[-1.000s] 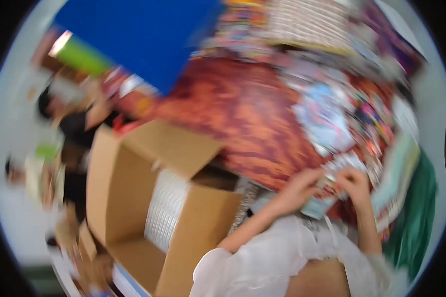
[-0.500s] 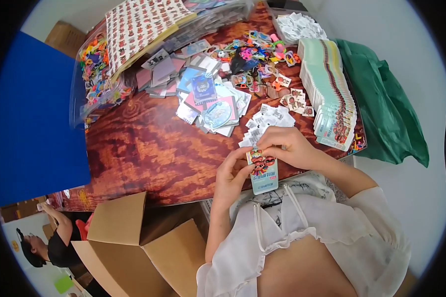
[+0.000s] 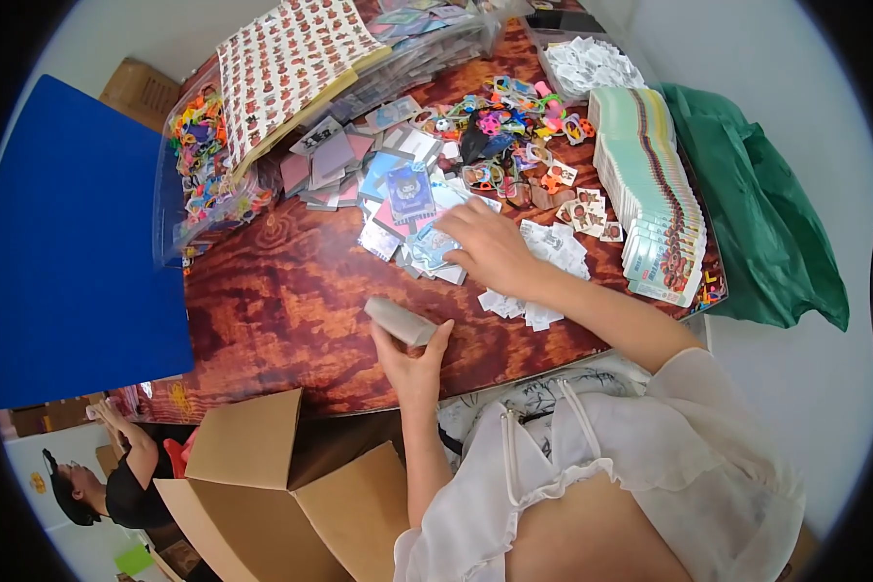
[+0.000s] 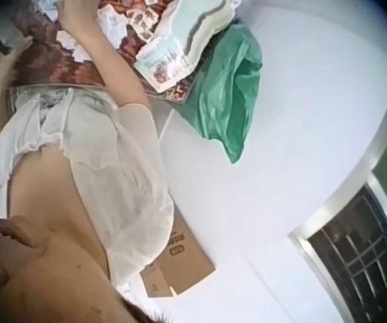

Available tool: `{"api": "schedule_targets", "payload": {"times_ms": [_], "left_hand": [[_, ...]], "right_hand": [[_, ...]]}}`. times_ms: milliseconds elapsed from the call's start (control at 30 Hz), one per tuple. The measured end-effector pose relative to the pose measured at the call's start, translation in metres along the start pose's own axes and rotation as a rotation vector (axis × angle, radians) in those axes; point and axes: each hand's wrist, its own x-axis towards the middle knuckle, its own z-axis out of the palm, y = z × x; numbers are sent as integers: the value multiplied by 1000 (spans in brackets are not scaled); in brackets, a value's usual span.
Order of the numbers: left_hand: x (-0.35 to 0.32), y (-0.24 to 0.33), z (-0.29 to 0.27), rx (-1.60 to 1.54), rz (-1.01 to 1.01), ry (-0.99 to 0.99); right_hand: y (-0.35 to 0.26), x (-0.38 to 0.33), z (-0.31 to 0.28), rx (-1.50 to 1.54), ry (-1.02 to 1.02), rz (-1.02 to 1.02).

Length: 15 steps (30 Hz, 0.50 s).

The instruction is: Packaging small toy cards or stickers into individual boxes and then into a larger carton.

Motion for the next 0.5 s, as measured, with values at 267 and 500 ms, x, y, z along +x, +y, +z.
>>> {"api": "schedule_targets", "payload": {"times_ms": [267,500], "left_hand": [[1,8,-17,962,225,111],[1,12,-14,1111,191,27]], "right_hand": [[15,28,-1,-208,-50,-150],[5,16,-27,500,-326,286]]}}
